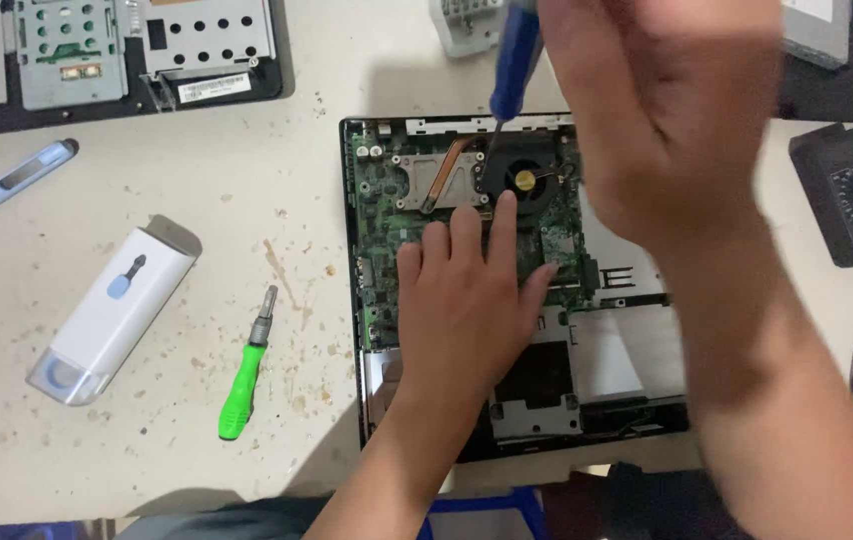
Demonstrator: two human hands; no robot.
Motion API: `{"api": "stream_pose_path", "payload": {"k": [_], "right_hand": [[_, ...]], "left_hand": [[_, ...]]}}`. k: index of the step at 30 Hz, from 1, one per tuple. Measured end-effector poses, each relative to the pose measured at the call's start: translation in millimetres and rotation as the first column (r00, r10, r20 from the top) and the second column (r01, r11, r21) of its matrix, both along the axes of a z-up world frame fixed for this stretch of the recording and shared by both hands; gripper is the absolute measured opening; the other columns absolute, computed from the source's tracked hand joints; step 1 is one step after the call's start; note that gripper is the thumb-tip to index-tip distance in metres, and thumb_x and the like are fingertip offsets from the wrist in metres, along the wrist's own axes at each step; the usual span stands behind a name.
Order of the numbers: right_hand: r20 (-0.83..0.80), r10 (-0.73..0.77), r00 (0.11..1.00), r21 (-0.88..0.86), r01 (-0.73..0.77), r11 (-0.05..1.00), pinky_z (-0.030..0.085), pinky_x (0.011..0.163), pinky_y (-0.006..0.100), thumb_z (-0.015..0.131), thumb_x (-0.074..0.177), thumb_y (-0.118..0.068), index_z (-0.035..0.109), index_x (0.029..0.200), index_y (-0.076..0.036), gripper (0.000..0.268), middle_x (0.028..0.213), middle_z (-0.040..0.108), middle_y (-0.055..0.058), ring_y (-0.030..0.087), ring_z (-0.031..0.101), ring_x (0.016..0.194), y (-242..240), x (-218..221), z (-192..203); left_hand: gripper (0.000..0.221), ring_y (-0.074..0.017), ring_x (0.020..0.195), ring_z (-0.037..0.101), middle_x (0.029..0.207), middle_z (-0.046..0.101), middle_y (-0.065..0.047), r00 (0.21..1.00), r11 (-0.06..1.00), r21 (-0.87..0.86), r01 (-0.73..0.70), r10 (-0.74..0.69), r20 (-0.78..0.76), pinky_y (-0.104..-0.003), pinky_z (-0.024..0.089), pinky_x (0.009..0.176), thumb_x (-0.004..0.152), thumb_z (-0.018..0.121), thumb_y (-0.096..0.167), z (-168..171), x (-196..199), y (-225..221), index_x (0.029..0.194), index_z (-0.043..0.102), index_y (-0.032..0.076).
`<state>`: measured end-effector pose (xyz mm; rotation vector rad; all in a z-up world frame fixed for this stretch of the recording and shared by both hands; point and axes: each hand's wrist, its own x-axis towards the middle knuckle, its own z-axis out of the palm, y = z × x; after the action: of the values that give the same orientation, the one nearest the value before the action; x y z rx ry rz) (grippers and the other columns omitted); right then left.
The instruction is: Repairing a laptop by removing internal components and testing the motherboard with a multimeter and pry tool.
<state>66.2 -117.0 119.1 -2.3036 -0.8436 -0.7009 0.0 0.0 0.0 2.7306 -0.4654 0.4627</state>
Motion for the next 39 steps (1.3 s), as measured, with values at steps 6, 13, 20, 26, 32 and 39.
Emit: {"api": "stream_pose_path", "payload": {"k": [6, 13, 20, 26, 32, 39], "right_hand": [[-0.044, 0.001, 0.999, 0.099, 0.003, 0.995, 0.046, 0.093, 0.046, 0.079, 0.114, 0.012, 0.066, 0.127, 0.009, 0.019, 0.109, 0.061, 0.016, 0.032, 0.054, 0.097, -15.0, -4.8, -9.2], [0.195, 0.180, 0.964, 0.023, -0.188, 0.982, 0.042, 0.064, 0.038, 0.073, 0.111, 0.011, 0.071, 0.113, 0.016, 0.006, 0.089, 0.073, 0.021, 0.024, 0.058, 0.068, -19.7, 14.1, -4.7], [-0.239, 0.130, 0.962, -0.016, -0.138, 0.990, 0.024, 0.067, 0.037, 0.044, 0.117, 0.001, 0.049, 0.096, 0.004, 0.023, 0.074, 0.031, 0.009, 0.020, 0.028, 0.065, -20.0, 8.7, 11.5], [0.211, -0.018, 0.977, -0.025, 0.024, 0.999, 0.042, 0.075, 0.042, 0.077, 0.110, -0.011, 0.071, 0.104, 0.006, 0.019, 0.084, 0.059, 0.013, 0.029, 0.053, 0.077, -19.9, 13.2, -5.2], [0.121, 0.076, 0.990, 0.051, -0.082, 0.995, 0.061, 0.072, 0.027, 0.074, 0.108, -0.012, 0.068, 0.120, -0.003, 0.016, 0.107, 0.079, 0.012, 0.020, 0.081, 0.086, -22.8, 8.8, -1.8], [-0.083, 0.118, 0.990, 0.051, -0.114, 0.992, 0.055, 0.088, 0.034, 0.067, 0.111, -0.006, 0.058, 0.134, 0.002, 0.026, 0.116, 0.072, 0.019, 0.027, 0.071, 0.105, -24.8, -2.5, 12.8]], "left_hand": [[0.066, -0.0296, 0.086, 0.050, 0.106, 0.055, -0.010, 1.000, 1.000, 0.021, 0.008, -0.007, -0.014, -0.042, 0.039, 0.071, 0.089, 0.062, 0.059, 2.0, 1.0, 0.6, 0.136, 0.057, 0.013], [0.064, -0.0304, 0.087, 0.051, 0.105, 0.055, -0.011, 1.000, 0.999, 0.047, 0.013, -0.013, -0.001, -0.042, 0.040, 0.073, 0.092, 0.059, 0.059, 3.8, 0.8, 0.4, 0.136, 0.058, 0.013], [0.062, -0.0285, 0.083, 0.048, 0.100, 0.052, -0.008, 1.000, 0.997, 0.074, 0.017, -0.016, -0.018, -0.041, 0.038, 0.070, 0.091, 0.058, 0.057, 3.8, 1.4, 0.4, 0.136, 0.057, 0.015], [0.062, -0.0296, 0.085, 0.052, 0.104, 0.056, -0.010, 0.999, 0.993, 0.111, 0.032, -0.036, 0.030, -0.042, 0.041, 0.069, 0.093, 0.058, 0.058, 3.9, 0.8, 1.3, 0.137, 0.057, 0.015], [0.065, -0.0292, 0.083, 0.051, 0.101, 0.055, -0.009, 1.000, 0.989, 0.146, 0.019, -0.020, 0.011, -0.042, 0.039, 0.067, 0.091, 0.056, 0.062, 5.4, 1.6, -1.9, 0.137, 0.058, 0.017], [0.065, -0.0304, 0.085, 0.050, 0.103, 0.054, -0.010, 1.000, 0.992, 0.128, 0.015, -0.017, 0.014, -0.043, 0.040, 0.069, 0.090, 0.058, 0.060, 4.4, 1.3, -0.3, 0.137, 0.058, 0.015]]}}
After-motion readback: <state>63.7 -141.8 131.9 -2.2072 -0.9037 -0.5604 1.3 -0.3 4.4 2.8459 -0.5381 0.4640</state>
